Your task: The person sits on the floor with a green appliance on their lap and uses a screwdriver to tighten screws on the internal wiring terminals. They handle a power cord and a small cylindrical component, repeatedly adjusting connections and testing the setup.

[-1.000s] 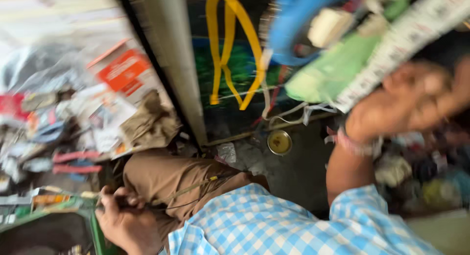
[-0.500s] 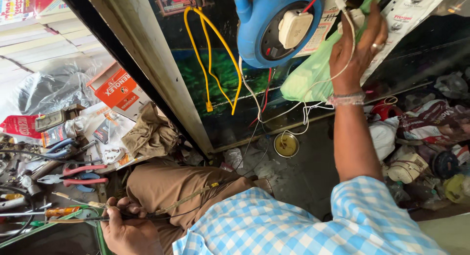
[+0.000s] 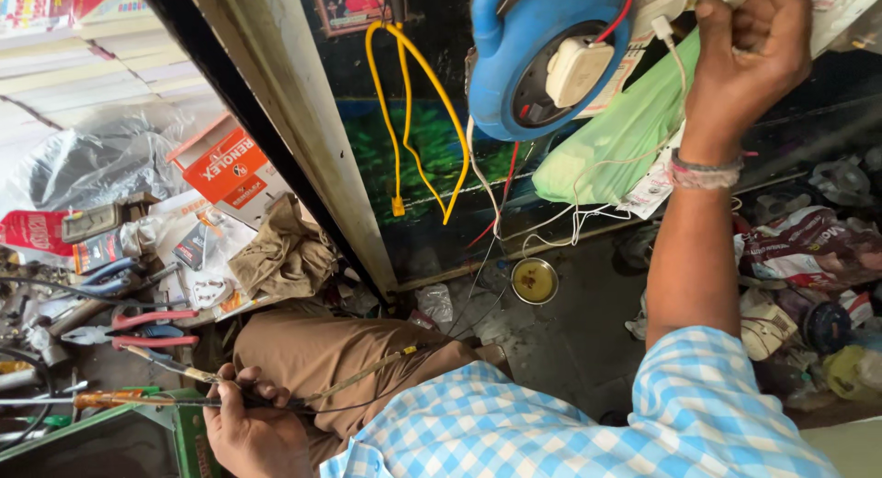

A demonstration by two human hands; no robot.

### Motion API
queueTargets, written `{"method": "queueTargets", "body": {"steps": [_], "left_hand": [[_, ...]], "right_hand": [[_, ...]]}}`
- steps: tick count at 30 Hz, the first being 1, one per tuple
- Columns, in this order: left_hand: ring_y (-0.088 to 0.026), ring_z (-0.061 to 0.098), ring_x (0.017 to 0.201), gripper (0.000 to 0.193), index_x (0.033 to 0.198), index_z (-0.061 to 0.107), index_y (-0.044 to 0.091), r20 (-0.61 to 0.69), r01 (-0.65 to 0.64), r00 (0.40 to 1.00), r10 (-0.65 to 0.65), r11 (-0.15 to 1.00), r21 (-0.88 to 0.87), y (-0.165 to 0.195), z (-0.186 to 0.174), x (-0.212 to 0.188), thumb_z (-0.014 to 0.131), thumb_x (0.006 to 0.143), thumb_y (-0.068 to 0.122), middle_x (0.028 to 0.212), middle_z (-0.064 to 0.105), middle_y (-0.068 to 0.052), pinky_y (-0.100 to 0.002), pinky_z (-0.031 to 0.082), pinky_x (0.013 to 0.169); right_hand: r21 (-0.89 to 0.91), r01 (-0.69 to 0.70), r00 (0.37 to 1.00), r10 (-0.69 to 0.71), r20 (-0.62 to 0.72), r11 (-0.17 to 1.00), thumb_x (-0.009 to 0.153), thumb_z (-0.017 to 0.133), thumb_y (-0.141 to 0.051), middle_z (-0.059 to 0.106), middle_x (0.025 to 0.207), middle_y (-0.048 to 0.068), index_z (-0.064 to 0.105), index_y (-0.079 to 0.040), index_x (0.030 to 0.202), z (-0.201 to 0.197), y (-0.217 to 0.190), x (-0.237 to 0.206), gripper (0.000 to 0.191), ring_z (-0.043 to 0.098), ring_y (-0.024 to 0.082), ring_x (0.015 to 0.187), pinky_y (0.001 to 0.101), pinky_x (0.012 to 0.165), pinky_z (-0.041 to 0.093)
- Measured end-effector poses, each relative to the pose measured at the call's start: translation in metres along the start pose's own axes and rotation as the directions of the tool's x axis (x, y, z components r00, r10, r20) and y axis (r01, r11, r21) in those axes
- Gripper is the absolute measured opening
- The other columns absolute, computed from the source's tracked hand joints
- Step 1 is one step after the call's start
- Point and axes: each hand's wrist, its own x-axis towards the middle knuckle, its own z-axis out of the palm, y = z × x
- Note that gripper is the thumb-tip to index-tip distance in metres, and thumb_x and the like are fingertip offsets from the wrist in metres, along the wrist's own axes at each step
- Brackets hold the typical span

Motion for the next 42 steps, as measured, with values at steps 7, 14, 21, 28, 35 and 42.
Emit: {"method": "queueTargets", "body": {"steps": [7, 14, 21, 28, 35, 42], "left_hand": [[-0.018, 0.063, 0.081, 0.02, 0.128, 0.056, 0.008, -0.001, 0.037, 0.999, -0.037, 0.999, 0.031, -0.004, 0.009, -0.004, 0.05, 0.114, 0.02, 0.105, 0.068, -0.009, -0.033, 0.049, 0.064], [-0.022, 0.069, 0.103, 0.017, 0.118, 0.058, 0.009, -0.005, 0.084, 0.996, -0.084, 0.996, -0.036, -0.002, 0.015, -0.015, 0.056, 0.102, 0.017, 0.113, 0.069, -0.008, -0.035, 0.054, 0.076], [-0.013, 0.065, 0.094, 0.023, 0.124, 0.062, -0.001, 0.107, 0.129, 0.987, -0.12, 0.988, -0.081, -0.002, -0.006, -0.027, 0.056, 0.104, 0.009, 0.108, 0.068, -0.005, -0.034, 0.058, 0.079], [-0.013, 0.07, 0.08, 0.039, 0.138, 0.053, 0.003, -0.097, 0.066, 0.995, -0.035, 0.938, 0.339, 0.041, -0.027, -0.025, 0.051, 0.102, 0.016, 0.094, 0.074, -0.005, -0.028, 0.057, 0.071], [-0.014, 0.061, 0.064, 0.053, 0.154, 0.029, -0.001, -0.134, -0.203, 0.79, 0.598, 0.463, 0.863, 0.087, -0.069, -0.017, 0.051, 0.109, 0.013, 0.08, 0.066, -0.007, -0.028, 0.049, 0.06], [-0.017, 0.07, 0.088, 0.041, 0.144, 0.049, 0.003, 0.327, -0.527, 0.826, 0.46, 0.42, 0.739, 0.144, -0.071, -0.021, 0.053, 0.104, -0.001, 0.108, 0.07, -0.009, -0.028, 0.057, 0.08]], "right_hand": [[-0.484, 0.398, 0.877, -0.479, -0.051, 0.779, 0.113, 0.069, -0.013, 0.056, 0.129, 0.023, 0.056, 0.008, 0.13, -0.007, -0.05, -0.001, 0.029, 0.056, 0.034, 0.122, 0.0495, 0.102, 0.048], [0.39, -0.282, 0.843, 0.032, 0.537, 0.877, 0.11, 0.061, -0.021, 0.062, 0.126, 0.019, 0.06, 0.001, 0.128, 0.071, -0.228, -0.2, 0.029, 0.068, 0.031, 0.113, 0.0357, 0.097, 0.059], [-0.292, -0.953, -0.302, -0.285, 0.91, 0.078, 0.099, 0.059, -0.036, 0.068, 0.125, 0.008, 0.06, -0.004, 0.138, 0.194, -0.298, -0.339, 0.05, 0.067, 0.011, 0.108, 0.0269, 0.094, 0.056], [-0.263, -0.963, -0.271, -0.272, 0.923, 0.066, 0.107, 0.061, -0.015, 0.074, 0.101, 0.007, 0.065, 0.005, 0.126, 0.228, -0.324, -0.372, 0.028, 0.065, 0.008, 0.08, 0.0217, 0.071, 0.054], [0.088, -0.973, 0.033, -0.247, 0.968, 0.214, 0.106, 0.06, -0.007, 0.074, 0.101, 0.014, 0.062, 0.001, 0.13, 0.268, -0.337, -0.332, 0.025, 0.07, 0.016, 0.082, 0.0271, 0.065, 0.056], [0.38, -0.911, 0.217, -0.592, 0.776, 0.164, 0.106, 0.049, 0.009, 0.064, 0.14, 0.017, 0.056, 0.002, 0.141, 0.293, -0.366, -0.291, 0.037, 0.063, 0.025, 0.132, 0.0387, 0.106, 0.06]]}}
